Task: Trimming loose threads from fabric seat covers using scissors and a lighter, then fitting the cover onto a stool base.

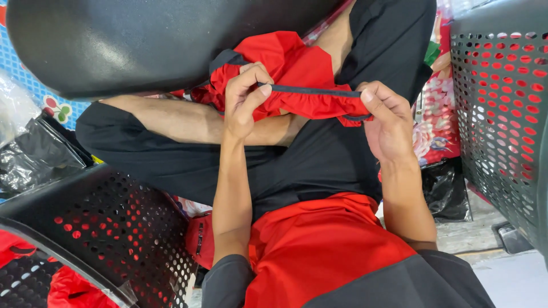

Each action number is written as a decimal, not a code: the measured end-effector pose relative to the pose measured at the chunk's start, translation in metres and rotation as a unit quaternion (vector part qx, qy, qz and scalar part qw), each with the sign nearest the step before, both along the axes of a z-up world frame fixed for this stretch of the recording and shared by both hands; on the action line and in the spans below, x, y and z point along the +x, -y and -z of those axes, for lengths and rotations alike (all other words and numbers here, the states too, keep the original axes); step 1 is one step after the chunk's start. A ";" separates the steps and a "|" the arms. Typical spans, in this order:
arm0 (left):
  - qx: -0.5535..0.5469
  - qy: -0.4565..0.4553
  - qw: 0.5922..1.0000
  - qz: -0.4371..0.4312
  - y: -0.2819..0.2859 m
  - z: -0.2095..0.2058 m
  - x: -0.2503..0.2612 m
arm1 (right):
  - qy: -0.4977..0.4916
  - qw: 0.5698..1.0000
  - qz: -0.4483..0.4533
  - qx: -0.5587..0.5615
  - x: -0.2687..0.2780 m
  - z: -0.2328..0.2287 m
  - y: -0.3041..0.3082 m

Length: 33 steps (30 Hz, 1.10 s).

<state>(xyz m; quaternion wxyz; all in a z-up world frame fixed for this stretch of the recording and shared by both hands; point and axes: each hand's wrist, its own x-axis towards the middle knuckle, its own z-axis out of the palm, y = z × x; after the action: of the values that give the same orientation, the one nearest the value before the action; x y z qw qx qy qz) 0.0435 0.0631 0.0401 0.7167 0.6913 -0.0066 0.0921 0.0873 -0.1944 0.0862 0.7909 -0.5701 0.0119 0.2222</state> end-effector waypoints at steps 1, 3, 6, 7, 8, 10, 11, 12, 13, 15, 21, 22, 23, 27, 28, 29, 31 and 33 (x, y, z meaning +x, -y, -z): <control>0.000 0.001 1.000 0.001 -0.001 -0.001 0.000 | 0.001 1.000 0.001 0.000 0.000 -0.001 -0.001; -0.019 0.031 0.999 0.011 -0.003 -0.003 -0.001 | -0.004 1.000 0.000 -0.013 0.000 -0.004 -0.002; 0.012 0.061 0.998 -0.008 -0.002 -0.007 -0.001 | 0.059 0.997 0.021 -0.047 -0.004 0.003 -0.005; 0.012 0.061 0.998 -0.009 -0.004 -0.016 0.000 | 0.059 0.997 0.021 -0.047 -0.003 0.006 -0.002; 0.076 0.088 0.993 -0.020 -0.005 -0.026 0.001 | 0.175 0.979 0.011 -0.104 -0.002 0.008 0.002; 0.138 0.114 0.983 -0.031 -0.006 -0.034 0.004 | 0.288 0.944 0.001 -0.160 0.001 0.005 0.007; 0.197 0.154 0.964 -0.088 -0.006 -0.034 0.006 | 0.424 0.872 0.031 -0.243 0.003 0.000 0.008; 0.254 0.192 0.937 -0.144 -0.005 -0.033 0.007 | 0.547 0.773 0.056 -0.317 0.004 -0.005 0.009; 0.252 0.192 0.937 -0.144 -0.002 -0.028 0.009 | 0.547 0.772 0.056 -0.318 0.004 -0.002 0.006; 0.294 0.283 0.871 -0.274 0.003 -0.018 0.011 | 0.652 0.678 0.143 -0.309 0.002 0.004 0.000; 0.291 0.333 0.822 -0.358 0.006 -0.006 0.015 | 0.675 0.681 0.206 -0.194 0.000 0.037 -0.002; 0.291 0.333 0.822 -0.359 0.007 -0.007 0.015 | 0.676 0.681 0.206 -0.195 -0.001 0.039 -0.001; 0.296 0.333 0.811 -0.381 0.008 -0.008 0.016 | 0.675 0.682 0.200 -0.197 -0.002 0.041 0.001; 0.290 0.356 0.789 -0.408 0.008 -0.015 0.019 | 0.680 0.678 0.226 -0.167 0.001 0.027 -0.013; 0.290 0.357 0.789 -0.408 0.008 -0.011 0.019 | 0.680 0.677 0.227 -0.166 0.002 0.027 -0.013; 0.291 0.357 0.787 -0.411 0.008 -0.008 0.019 | 0.677 0.681 0.230 -0.156 0.002 0.028 -0.014; 0.294 0.355 0.785 -0.414 0.007 -0.003 0.016 | 0.673 0.687 0.232 -0.147 0.001 0.026 -0.017; 0.301 0.350 0.781 -0.420 0.006 0.002 0.015 | 0.668 0.688 0.244 -0.146 0.001 0.022 -0.022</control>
<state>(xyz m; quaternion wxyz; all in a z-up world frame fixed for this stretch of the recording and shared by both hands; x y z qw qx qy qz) 0.0584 0.0575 0.0384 0.3106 0.7265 0.0061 0.6129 0.0885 -0.1723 0.0638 0.5228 -0.6529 -0.3487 -0.4228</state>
